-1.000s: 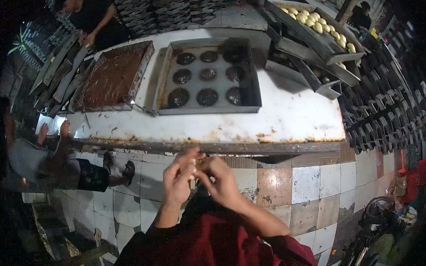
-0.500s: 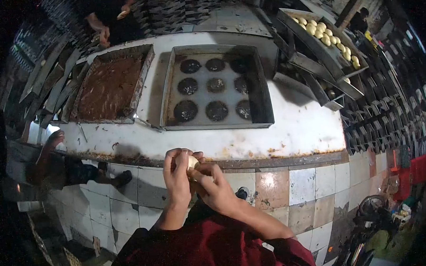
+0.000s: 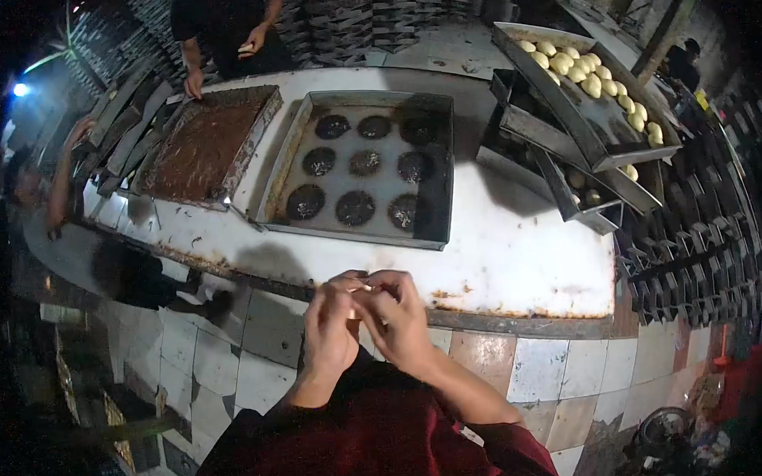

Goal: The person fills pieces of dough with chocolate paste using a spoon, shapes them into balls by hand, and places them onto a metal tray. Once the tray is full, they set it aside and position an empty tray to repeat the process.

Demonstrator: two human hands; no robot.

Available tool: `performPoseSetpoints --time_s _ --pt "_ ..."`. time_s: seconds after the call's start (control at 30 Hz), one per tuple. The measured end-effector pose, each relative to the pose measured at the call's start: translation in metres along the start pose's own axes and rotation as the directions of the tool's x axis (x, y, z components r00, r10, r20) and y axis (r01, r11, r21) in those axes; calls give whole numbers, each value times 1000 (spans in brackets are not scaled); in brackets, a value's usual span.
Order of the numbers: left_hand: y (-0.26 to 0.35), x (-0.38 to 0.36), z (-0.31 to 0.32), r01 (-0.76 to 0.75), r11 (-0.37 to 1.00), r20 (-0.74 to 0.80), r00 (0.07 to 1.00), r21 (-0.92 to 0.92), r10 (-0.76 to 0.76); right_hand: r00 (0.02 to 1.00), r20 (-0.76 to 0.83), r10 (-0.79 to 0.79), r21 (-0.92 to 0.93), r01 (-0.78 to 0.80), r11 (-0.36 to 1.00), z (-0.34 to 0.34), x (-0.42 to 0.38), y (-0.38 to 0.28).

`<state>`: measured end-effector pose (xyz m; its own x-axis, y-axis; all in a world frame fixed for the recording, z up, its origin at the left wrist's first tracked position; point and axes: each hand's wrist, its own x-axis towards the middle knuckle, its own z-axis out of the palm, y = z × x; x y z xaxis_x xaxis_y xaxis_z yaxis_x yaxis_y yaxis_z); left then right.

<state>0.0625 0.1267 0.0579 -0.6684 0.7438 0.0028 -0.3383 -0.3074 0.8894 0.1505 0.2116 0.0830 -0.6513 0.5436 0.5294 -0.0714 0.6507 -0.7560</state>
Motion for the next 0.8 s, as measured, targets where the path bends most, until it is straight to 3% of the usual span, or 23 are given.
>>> performPoseSetpoints --time_s 0.03,0.1,0.23,0.27,0.3,0.33,0.37,0.4,0.43,0.47,0.5,0.57,0.63,0.67,0.7,0.77,0.8 --pt "6 -3 11 -93 994 59 994 62 90 998 1 68 69 -68 995 -12 9 -5" --pt "6 -4 18 -243 950 61 970 197 235 999 17 42 140 -44 989 -15 13 3" --pt "-8 29 13 -226 941 -66 966 251 250 977 -212 -3 14 6 1000 17 -1 25" --pt "-1 41 17 -21 999 -190 982 -28 16 987 -139 -82 -91 69 993 24 0 29" --pt "9 52 21 160 933 -237 941 -323 -243 987 -57 -151 -193 138 972 31 3 33" --pt "19 59 28 197 946 -230 938 -258 -258 995 -24 -99 -172 93 981 36 9 39" --pt "23 64 20 331 876 -157 901 -351 -404 996 -22 -83 -155 78 985 36 21 45" --pt "-13 56 -16 335 936 88 935 109 -344 996 -54 -74 -83 69 994 36 38 55" --pt "-2 53 -17 417 907 237 888 -59 -393 995 -85 -56 -13 56 998 36 55 64" --pt "10 50 -17 526 829 380 818 -191 -432 985 -23 168 168 -162 972 35 69 68" --pt "1 44 -40 576 809 534 724 -121 -436 922 -113 371 336 -316 887 44 83 73" --pt "43 57 -55 634 768 685 601 -96 -411 972 -224 68 36 -61 997 52 127 87" --pt "41 70 -80 619 784 698 583 -51 -415 996 -54 -64 -243 49 969 66 156 102" --pt "40 73 -90 599 801 709 564 2 -424 996 89 -19 -383 52 922 80 155 121" --pt "42 78 -97 616 788 719 549 -3 -426 949 268 165 -505 -7 863 94 148 143" --pt "49 94 -111 598 799 674 565 63 -476 917 396 47 -661 249 708 97 141 163" --pt "57 98 -113 633 774 649 592 -9 -477 899 438 12 -698 332 634 96 145 166"
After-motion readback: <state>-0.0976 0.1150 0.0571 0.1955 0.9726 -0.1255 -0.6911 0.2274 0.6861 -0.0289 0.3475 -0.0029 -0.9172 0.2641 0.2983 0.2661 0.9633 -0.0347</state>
